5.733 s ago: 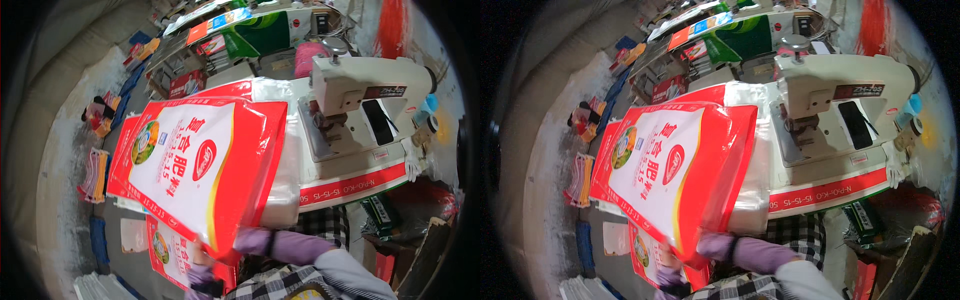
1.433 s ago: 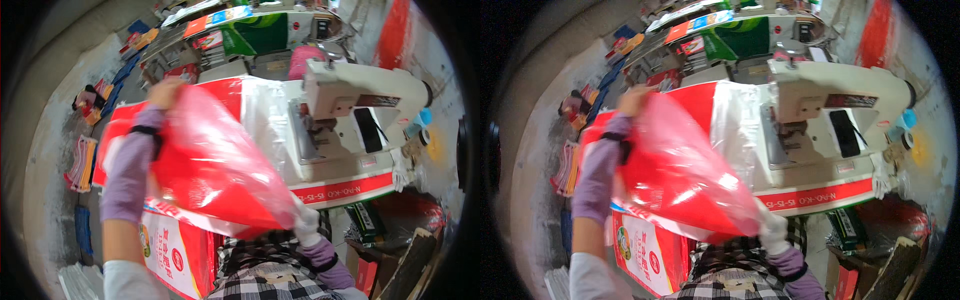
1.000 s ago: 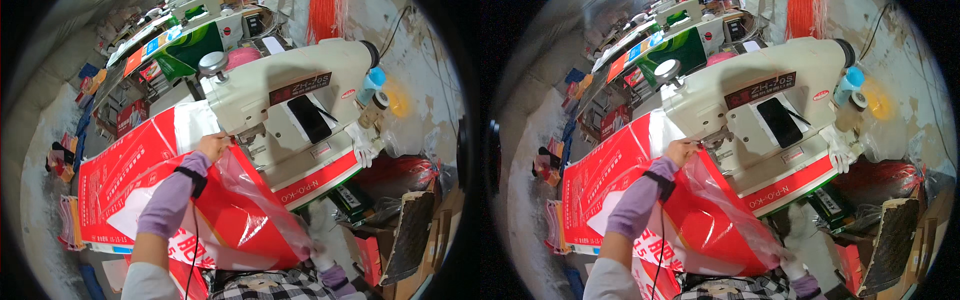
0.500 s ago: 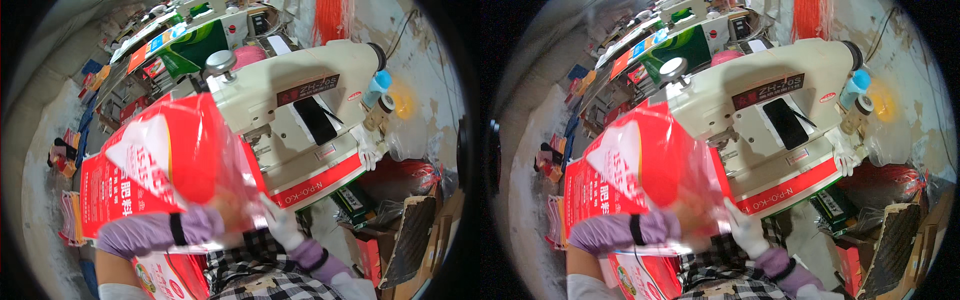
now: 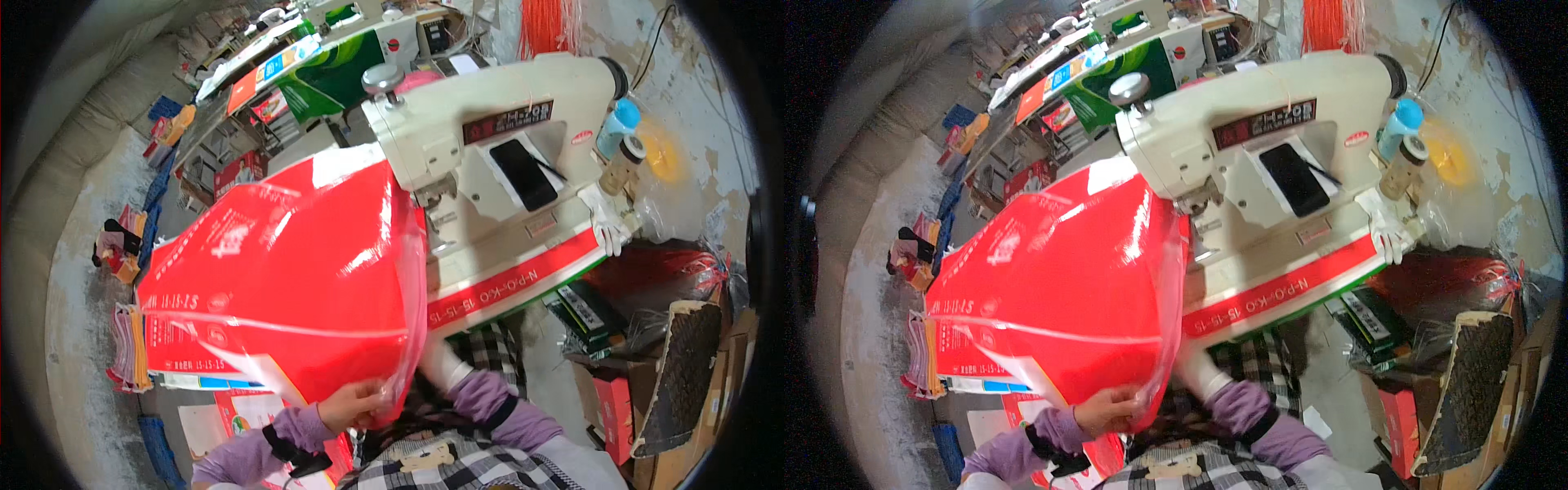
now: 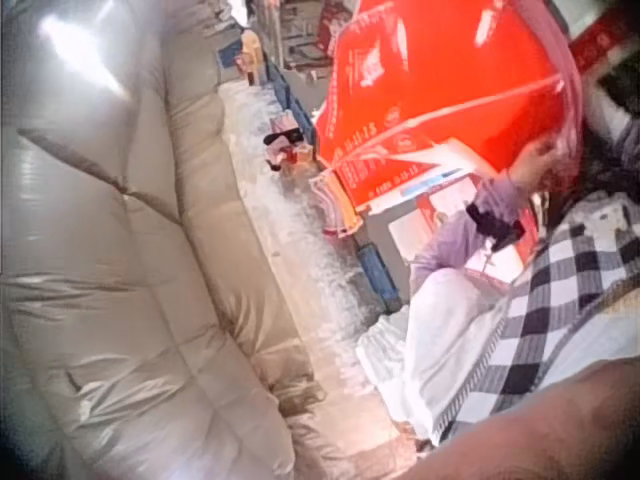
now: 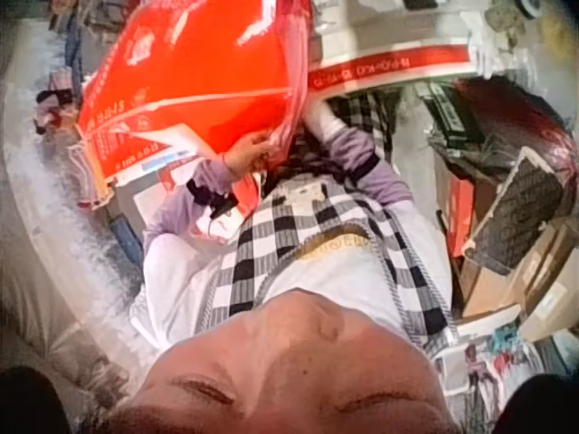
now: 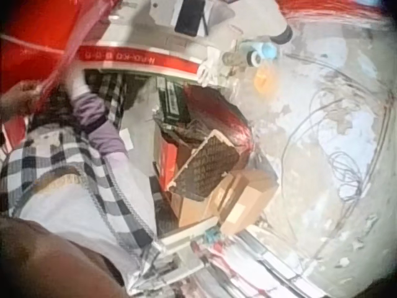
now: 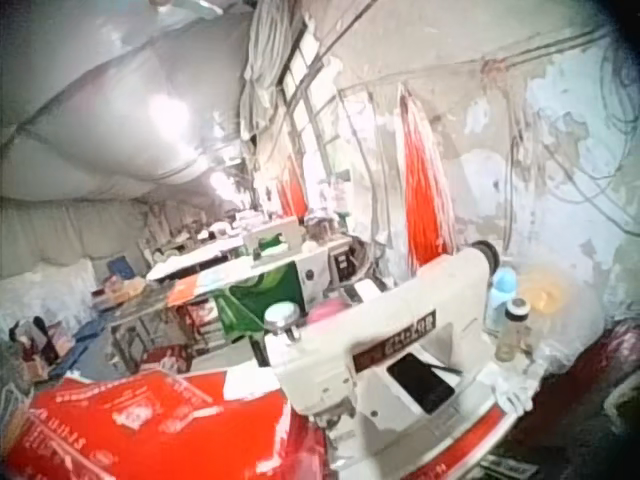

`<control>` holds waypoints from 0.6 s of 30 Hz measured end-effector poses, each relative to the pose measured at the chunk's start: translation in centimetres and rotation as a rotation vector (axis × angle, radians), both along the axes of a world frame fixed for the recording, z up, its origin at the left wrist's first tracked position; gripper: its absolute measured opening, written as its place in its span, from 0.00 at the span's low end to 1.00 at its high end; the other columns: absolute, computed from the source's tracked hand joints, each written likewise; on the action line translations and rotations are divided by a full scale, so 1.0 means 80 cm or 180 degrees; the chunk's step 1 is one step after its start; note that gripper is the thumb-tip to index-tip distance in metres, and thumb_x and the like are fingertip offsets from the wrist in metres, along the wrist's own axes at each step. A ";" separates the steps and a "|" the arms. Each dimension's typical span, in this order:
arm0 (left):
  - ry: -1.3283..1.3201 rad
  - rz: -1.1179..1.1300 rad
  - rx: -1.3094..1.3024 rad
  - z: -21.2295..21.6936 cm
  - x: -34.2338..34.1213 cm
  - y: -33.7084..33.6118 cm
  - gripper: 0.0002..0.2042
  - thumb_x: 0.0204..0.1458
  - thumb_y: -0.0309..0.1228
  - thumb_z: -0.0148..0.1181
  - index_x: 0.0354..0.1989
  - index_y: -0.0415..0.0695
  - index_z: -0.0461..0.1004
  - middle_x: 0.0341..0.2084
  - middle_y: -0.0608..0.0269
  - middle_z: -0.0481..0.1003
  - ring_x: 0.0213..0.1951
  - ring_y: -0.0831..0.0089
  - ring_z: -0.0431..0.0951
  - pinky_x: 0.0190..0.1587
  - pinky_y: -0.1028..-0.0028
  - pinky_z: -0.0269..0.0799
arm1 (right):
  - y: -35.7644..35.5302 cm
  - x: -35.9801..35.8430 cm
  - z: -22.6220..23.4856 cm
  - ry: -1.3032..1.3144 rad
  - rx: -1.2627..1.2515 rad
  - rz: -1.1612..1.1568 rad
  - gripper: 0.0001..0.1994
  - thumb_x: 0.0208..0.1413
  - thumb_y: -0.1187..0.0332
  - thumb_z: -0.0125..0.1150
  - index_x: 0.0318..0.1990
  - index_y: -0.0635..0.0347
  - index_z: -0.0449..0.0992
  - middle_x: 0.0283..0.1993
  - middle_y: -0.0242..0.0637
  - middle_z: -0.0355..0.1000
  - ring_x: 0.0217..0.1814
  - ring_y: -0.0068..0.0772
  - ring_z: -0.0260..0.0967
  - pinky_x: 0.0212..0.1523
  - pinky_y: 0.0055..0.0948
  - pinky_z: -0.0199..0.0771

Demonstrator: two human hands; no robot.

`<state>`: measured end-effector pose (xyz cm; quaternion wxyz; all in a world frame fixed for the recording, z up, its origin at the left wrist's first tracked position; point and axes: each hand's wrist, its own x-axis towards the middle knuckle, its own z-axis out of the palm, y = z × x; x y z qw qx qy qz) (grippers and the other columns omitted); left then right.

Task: The person inserts a plastic liner into a red bag, feeds the top edge through a sewing machine, and places it on a stack. They then walk to a different pile to rearrange several bags before returning to the machine to repeat the process.

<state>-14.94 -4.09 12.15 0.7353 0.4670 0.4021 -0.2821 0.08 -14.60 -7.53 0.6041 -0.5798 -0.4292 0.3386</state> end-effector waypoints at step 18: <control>-0.1964 -0.6777 0.2748 0.173 0.190 -0.004 0.07 0.44 0.33 0.56 0.20 0.49 0.79 0.22 0.56 0.76 0.37 0.57 0.77 0.54 0.55 0.62 | 0.004 0.085 0.159 -0.2464 -0.2174 -0.1613 0.38 0.45 0.76 0.54 0.67 0.67 0.51 0.16 0.43 0.71 0.16 0.40 0.71 0.20 0.42 0.71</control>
